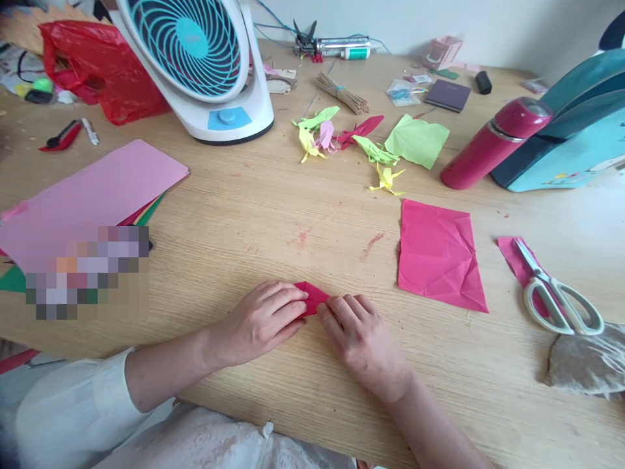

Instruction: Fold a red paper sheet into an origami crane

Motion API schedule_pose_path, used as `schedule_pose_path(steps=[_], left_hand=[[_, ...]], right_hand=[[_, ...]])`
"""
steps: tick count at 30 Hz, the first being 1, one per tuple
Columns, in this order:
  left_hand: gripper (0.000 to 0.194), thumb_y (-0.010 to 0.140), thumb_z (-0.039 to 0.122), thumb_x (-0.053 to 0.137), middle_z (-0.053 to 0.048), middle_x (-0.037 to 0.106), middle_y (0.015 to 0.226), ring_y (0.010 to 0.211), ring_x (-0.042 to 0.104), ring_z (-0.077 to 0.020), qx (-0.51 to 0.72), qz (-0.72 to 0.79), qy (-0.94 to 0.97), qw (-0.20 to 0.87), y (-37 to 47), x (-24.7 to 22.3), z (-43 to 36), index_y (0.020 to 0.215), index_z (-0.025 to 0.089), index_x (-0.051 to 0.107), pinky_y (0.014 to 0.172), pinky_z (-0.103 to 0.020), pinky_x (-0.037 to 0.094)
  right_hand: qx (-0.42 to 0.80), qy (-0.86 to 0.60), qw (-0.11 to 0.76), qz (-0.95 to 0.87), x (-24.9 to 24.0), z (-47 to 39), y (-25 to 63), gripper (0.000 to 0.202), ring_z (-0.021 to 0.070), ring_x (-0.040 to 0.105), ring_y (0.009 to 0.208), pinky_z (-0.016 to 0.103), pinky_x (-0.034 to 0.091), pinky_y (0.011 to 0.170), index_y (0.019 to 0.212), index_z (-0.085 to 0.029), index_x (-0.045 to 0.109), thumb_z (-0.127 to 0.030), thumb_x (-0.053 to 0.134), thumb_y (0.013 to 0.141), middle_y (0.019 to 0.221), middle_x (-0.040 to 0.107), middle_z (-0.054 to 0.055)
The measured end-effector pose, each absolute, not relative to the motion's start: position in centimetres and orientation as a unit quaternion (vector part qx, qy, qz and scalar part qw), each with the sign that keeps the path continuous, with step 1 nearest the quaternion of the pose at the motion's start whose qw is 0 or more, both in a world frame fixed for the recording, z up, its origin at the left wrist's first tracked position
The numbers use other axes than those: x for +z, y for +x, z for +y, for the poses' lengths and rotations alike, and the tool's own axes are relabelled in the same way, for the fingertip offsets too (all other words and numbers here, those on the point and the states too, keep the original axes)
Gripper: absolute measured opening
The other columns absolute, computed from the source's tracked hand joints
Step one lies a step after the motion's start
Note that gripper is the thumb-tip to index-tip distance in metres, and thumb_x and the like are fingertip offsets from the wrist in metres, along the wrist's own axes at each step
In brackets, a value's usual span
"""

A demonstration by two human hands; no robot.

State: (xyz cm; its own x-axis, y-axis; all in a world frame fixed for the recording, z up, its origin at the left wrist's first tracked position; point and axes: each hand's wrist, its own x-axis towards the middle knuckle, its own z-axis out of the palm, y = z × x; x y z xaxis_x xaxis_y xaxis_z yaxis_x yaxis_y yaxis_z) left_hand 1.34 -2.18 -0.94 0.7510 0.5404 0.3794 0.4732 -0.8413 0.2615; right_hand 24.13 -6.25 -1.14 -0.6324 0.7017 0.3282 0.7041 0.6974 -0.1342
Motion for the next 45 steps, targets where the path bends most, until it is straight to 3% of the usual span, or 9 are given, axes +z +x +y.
schedule_pose_path(steps=[12,20,30,38,42,45], left_hand=[[0.009,0.097,0.015,0.057,-0.005,0.073,0.100,0.097,0.067,-0.0183,0.260,0.250,0.931,0.058,0.8,-0.9,-1.8,0.100,0.013,0.066,0.092,-0.036,0.056],[0.012,0.098,0.018,0.057,-0.008,0.072,0.116,0.109,0.067,-0.0188,0.222,0.255,0.939,0.063,0.2,-1.4,-2.2,0.106,0.014,0.065,0.098,-0.035,0.056],[0.017,0.100,0.016,0.052,-0.009,0.070,0.120,0.114,0.063,-0.0200,0.213,0.229,0.949,0.047,-0.5,-1.4,-2.0,0.109,0.013,0.066,0.102,-0.036,0.054],[0.012,0.098,0.017,0.054,-0.004,0.065,0.092,0.087,0.057,-0.0178,0.157,0.235,0.958,0.051,-0.4,-0.8,-1.9,0.096,0.014,0.066,0.084,-0.033,0.053],[0.014,0.100,0.018,0.052,-0.003,0.063,0.089,0.085,0.055,-0.0177,0.148,0.237,0.959,0.043,-0.5,-0.8,-1.8,0.097,0.015,0.065,0.081,-0.034,0.050],[0.013,0.100,0.020,0.052,-0.003,0.062,0.087,0.084,0.055,-0.0172,0.143,0.242,0.959,0.041,-0.6,-0.9,-1.8,0.095,0.016,0.064,0.082,-0.033,0.049]], right_hand=[[-0.013,-0.396,0.203,-0.895,-1.5,-6.2,23.3,0.013,0.0214,0.049,0.078,0.036,0.040,0.070,0.103,-0.012,0.066,-0.010,0.055,0.097,0.090,0.064,0.010],[0.007,-0.400,0.195,-0.896,-1.9,-6.3,23.1,0.016,0.0205,0.048,0.077,0.036,0.039,0.072,0.103,-0.014,0.066,-0.011,0.051,0.099,0.090,0.063,0.010],[0.031,-0.414,0.211,-0.885,-1.9,-6.3,22.9,0.014,0.0204,0.048,0.077,0.036,0.039,0.073,0.100,-0.015,0.065,-0.013,0.052,0.099,0.088,0.061,0.009],[0.048,-0.409,0.214,-0.886,-1.9,-6.6,23.1,0.016,0.0214,0.050,0.083,0.037,0.042,0.074,0.105,-0.014,0.065,-0.009,0.052,0.098,0.097,0.063,0.011],[0.064,-0.393,0.201,-0.895,-1.9,-6.7,23.2,0.022,0.0224,0.053,0.091,0.039,0.043,0.080,0.115,-0.014,0.063,-0.009,0.049,0.099,0.111,0.065,0.013],[0.075,-0.390,0.201,-0.896,-2.0,-6.6,23.3,0.021,0.0224,0.055,0.092,0.039,0.043,0.081,0.115,-0.013,0.063,-0.009,0.049,0.100,0.110,0.066,0.012]])
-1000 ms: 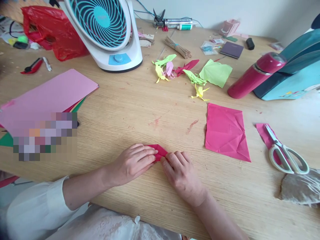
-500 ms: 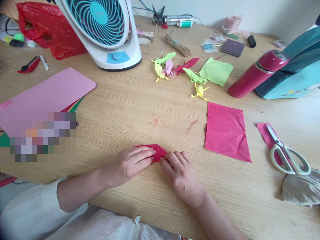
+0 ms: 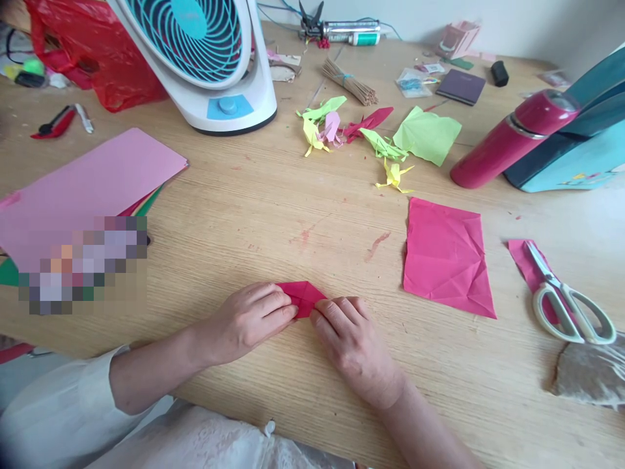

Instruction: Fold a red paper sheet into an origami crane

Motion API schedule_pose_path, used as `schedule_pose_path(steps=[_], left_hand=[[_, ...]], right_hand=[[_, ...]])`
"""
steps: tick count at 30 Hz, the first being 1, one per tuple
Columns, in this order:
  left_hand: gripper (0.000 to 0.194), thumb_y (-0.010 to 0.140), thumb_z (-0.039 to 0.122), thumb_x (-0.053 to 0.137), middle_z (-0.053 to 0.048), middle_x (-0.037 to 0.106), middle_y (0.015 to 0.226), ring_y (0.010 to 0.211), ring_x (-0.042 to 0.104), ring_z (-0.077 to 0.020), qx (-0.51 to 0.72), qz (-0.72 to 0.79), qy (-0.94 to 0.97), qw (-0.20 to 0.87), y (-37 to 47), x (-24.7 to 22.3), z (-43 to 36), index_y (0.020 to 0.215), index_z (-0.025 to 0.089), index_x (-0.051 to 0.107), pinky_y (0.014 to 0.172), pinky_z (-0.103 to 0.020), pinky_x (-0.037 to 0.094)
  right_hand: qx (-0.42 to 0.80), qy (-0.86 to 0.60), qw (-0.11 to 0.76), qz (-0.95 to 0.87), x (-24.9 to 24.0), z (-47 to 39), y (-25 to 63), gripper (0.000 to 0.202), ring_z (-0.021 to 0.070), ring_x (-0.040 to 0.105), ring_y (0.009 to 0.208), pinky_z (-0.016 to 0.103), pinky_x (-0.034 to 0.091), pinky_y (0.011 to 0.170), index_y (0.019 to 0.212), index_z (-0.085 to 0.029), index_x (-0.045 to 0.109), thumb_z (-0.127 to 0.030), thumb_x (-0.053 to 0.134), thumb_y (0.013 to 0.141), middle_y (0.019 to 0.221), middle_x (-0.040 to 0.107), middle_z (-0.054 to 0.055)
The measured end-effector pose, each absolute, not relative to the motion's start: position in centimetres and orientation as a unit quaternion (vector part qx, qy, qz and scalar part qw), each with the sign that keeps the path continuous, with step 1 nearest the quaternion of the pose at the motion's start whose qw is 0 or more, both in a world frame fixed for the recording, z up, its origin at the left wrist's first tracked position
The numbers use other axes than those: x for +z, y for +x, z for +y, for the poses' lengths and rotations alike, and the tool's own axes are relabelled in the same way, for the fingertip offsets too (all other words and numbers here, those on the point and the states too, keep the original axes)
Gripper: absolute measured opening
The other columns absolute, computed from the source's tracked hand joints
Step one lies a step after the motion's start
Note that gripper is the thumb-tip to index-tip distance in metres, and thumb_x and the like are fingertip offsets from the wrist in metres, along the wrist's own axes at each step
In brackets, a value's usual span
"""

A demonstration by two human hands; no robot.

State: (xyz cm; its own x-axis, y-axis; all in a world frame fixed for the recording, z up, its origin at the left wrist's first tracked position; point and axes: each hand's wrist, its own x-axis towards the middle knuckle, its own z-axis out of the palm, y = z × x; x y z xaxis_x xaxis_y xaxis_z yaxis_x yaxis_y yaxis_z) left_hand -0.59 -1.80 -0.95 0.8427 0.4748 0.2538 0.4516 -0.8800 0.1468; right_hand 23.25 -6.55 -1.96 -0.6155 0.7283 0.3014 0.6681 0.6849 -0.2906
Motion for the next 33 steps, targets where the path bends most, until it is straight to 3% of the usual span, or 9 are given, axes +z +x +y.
schedule_pose_path(steps=[25,33], left_hand=[[0.014,0.100,0.019,0.052,-0.005,0.066,0.094,0.088,0.059,-0.0166,0.161,0.231,0.958,0.045,-0.7,-0.9,-1.6,0.105,0.016,0.065,0.086,-0.031,0.051],[0.018,0.102,0.018,0.048,-0.005,0.068,0.095,0.088,0.058,-0.0171,0.168,0.229,0.958,0.032,-0.7,-0.8,-1.8,0.105,0.015,0.066,0.083,-0.032,0.052]], right_hand=[[0.101,-0.423,0.245,-0.867,-1.8,-6.0,22.6,0.017,0.0193,0.053,0.079,0.035,0.040,0.074,0.090,-0.018,0.061,-0.009,0.049,0.099,0.091,0.064,0.007],[0.090,-0.426,0.238,-0.868,-2.0,-6.1,22.6,0.017,0.0196,0.051,0.079,0.035,0.040,0.075,0.092,-0.018,0.060,-0.010,0.047,0.100,0.092,0.062,0.007]])
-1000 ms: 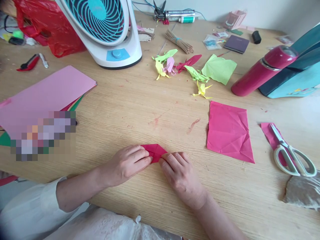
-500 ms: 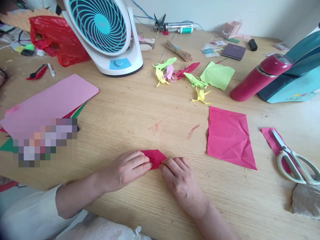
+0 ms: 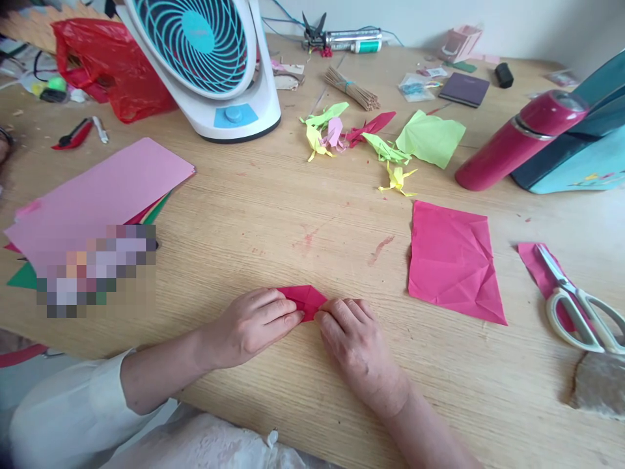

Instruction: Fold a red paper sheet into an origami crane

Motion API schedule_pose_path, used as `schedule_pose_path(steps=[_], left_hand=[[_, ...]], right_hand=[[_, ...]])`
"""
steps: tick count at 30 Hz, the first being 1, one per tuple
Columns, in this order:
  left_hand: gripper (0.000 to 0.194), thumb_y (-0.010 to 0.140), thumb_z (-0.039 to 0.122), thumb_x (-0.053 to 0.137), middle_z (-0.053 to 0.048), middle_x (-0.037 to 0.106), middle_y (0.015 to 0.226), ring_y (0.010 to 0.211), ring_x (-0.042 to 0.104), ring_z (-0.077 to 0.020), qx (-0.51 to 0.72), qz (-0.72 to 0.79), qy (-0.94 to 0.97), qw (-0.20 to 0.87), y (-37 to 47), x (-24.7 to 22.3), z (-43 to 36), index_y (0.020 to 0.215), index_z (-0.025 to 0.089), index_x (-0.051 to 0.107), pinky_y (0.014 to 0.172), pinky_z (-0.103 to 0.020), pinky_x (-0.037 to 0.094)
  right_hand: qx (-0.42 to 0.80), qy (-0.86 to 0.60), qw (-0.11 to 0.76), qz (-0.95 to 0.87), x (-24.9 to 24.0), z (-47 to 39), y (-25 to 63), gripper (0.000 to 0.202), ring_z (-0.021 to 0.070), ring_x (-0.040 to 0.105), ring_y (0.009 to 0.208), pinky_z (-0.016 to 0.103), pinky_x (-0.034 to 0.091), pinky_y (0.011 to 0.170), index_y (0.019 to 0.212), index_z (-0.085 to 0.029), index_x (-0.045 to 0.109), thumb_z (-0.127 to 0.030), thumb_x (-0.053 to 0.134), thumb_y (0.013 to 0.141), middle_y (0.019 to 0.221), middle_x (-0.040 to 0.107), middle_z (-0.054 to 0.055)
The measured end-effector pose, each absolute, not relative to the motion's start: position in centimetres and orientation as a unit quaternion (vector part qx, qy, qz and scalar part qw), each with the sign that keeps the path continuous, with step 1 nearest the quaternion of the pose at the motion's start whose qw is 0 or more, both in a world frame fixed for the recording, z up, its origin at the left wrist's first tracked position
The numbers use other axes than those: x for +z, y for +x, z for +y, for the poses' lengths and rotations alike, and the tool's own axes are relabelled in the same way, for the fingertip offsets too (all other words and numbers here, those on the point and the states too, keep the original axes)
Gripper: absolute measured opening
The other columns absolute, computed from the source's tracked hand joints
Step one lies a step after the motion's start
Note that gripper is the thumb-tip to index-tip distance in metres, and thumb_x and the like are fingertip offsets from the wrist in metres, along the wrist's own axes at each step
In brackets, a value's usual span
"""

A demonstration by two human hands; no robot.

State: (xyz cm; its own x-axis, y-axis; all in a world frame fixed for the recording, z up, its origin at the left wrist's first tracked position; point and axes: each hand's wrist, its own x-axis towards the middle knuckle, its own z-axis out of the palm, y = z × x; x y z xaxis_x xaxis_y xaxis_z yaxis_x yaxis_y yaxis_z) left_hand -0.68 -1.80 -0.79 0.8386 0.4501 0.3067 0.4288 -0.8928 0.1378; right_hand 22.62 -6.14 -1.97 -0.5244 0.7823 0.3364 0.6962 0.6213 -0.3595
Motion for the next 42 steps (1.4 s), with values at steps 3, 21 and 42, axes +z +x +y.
schedule_pose_path(steps=[3,21,42], left_hand=[[0.015,0.101,0.019,0.051,-0.004,0.068,0.095,0.089,0.058,-0.0168,0.168,0.238,0.956,0.035,-0.6,-1.1,-1.9,0.105,0.016,0.066,0.084,-0.032,0.051],[0.014,0.100,0.017,0.052,-0.004,0.066,0.089,0.083,0.057,-0.0172,0.177,0.273,0.944,0.057,-1.1,-1.0,-1.6,0.095,0.014,0.066,0.077,-0.032,0.049],[0.019,0.100,0.018,0.053,-0.001,0.065,0.082,0.079,0.055,-0.0145,0.173,0.273,0.942,0.086,0.2,-0.8,-1.6,0.086,0.016,0.066,0.075,-0.028,0.048]], right_hand=[[0.092,-0.426,0.233,-0.869,-1.9,-6.2,22.6,0.017,0.0198,0.051,0.080,0.035,0.040,0.076,0.092,-0.018,0.060,-0.011,0.048,0.100,0.093,0.062,0.007],[0.081,-0.426,0.233,-0.871,-1.9,-6.1,22.8,0.012,0.0205,0.058,0.084,0.035,0.042,0.076,0.098,-0.015,0.063,-0.008,0.053,0.098,0.096,0.066,0.009],[0.093,-0.441,0.228,-0.863,-1.8,-6.1,22.9,0.014,0.0210,0.059,0.087,0.036,0.042,0.076,0.100,-0.016,0.063,-0.009,0.051,0.099,0.098,0.066,0.009]])
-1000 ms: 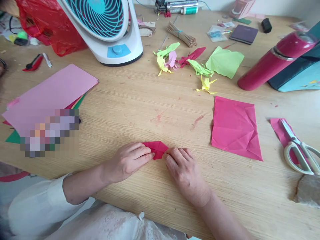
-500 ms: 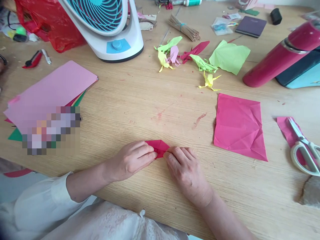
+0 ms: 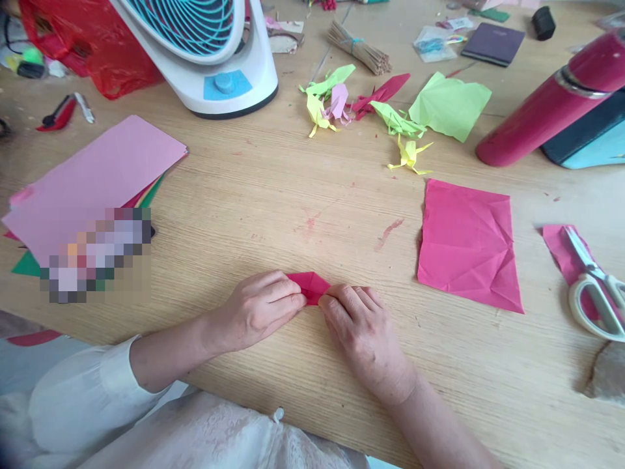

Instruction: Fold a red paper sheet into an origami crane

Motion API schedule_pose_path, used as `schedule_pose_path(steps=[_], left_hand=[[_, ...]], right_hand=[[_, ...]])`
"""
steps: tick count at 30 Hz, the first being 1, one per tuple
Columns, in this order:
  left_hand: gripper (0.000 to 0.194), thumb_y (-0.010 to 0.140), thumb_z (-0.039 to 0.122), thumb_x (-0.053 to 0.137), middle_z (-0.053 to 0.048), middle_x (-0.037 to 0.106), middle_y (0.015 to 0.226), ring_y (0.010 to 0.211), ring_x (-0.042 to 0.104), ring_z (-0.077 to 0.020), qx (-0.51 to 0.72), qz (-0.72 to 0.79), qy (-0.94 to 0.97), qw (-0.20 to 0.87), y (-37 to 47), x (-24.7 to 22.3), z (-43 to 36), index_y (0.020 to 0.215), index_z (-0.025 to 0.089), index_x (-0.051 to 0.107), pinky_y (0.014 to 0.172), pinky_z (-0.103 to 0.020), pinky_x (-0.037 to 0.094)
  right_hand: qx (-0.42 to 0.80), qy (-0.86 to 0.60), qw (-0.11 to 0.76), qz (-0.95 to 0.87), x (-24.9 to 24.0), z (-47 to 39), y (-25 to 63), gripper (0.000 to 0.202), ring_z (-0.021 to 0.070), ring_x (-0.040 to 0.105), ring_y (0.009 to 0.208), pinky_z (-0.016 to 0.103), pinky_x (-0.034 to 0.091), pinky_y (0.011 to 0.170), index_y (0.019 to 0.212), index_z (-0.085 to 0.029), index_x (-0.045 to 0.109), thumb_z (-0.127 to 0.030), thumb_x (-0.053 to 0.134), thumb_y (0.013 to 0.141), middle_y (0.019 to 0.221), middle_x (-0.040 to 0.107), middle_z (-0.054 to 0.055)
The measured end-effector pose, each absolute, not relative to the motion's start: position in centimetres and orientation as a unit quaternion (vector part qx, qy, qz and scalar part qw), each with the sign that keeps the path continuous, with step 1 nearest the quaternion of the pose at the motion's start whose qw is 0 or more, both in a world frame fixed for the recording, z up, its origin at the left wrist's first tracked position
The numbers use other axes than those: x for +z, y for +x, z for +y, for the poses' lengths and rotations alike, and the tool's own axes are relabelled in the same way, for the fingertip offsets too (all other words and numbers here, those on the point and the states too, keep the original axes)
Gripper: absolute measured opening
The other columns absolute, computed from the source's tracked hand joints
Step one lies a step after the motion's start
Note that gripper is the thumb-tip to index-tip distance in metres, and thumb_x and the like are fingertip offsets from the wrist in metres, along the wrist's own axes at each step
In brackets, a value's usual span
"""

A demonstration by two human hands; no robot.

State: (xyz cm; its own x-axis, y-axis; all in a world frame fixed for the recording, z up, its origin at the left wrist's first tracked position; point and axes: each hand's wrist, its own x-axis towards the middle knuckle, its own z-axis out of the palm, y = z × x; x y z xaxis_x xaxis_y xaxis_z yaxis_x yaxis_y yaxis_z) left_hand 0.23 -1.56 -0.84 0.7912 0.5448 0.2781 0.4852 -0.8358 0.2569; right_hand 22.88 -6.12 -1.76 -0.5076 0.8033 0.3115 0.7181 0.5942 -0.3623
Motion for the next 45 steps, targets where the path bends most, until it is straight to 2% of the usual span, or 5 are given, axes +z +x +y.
schedule_pose_path(steps=[18,25,32,37,45], left_hand=[[0.012,0.094,0.015,0.057,-0.003,0.063,0.086,0.084,0.058,-0.0167,0.203,0.374,0.880,0.212,0.9,-0.7,-2.3,0.086,0.017,0.065,0.080,-0.031,0.048],[0.009,0.091,0.016,0.062,-0.001,0.064,0.084,0.082,0.058,-0.0161,0.210,0.419,0.847,0.252,1.1,-0.4,-2.3,0.083,0.018,0.064,0.077,-0.031,0.046],[0.011,0.094,0.018,0.059,-0.002,0.064,0.086,0.084,0.059,-0.0167,0.185,0.421,0.853,0.248,1.1,-0.3,-2.2,0.084,0.018,0.064,0.079,-0.031,0.046],[0.012,0.093,0.018,0.059,-0.001,0.063,0.082,0.081,0.058,-0.0169,0.170,0.435,0.852,0.238,1.5,0.1,-2.1,0.083,0.018,0.065,0.076,-0.032,0.045],[0.009,0.095,0.023,0.058,-0.003,0.065,0.090,0.086,0.057,-0.0198,0.132,0.431,0.865,0.221,1.9,0.6,-2.3,0.089,0.020,0.064,0.080,-0.035,0.044]], right_hand=[[0.172,-0.467,0.252,-0.830,-1.6,-6.1,22.5,0.012,0.0204,0.055,0.086,0.037,0.043,0.078,0.102,-0.018,0.063,-0.013,0.052,0.099,0.095,0.063,0.007],[0.210,-0.495,0.275,-0.797,-1.4,-5.7,22.5,0.012,0.0183,0.055,0.082,0.037,0.041,0.077,0.092,-0.020,0.064,-0.020,0.055,0.100,0.090,0.061,0.005],[0.228,-0.507,0.274,-0.785,-1.4,-5.5,22.5,0.011,0.0174,0.055,0.081,0.037,0.039,0.076,0.090,-0.020,0.062,-0.020,0.057,0.099,0.089,0.061,0.004],[0.238,-0.498,0.279,-0.786,-1.0,-5.7,22.8,0.008,0.0171,0.055,0.083,0.036,0.041,0.077,0.099,-0.021,0.064,-0.016,0.058,0.098,0.091,0.060,0.004],[0.188,-0.498,0.271,-0.802,-1.2,-6.1,23.3,0.010,0.0187,0.054,0.080,0.036,0.041,0.074,0.100,-0.020,0.063,-0.012,0.059,0.096,0.087,0.059,0.004]])
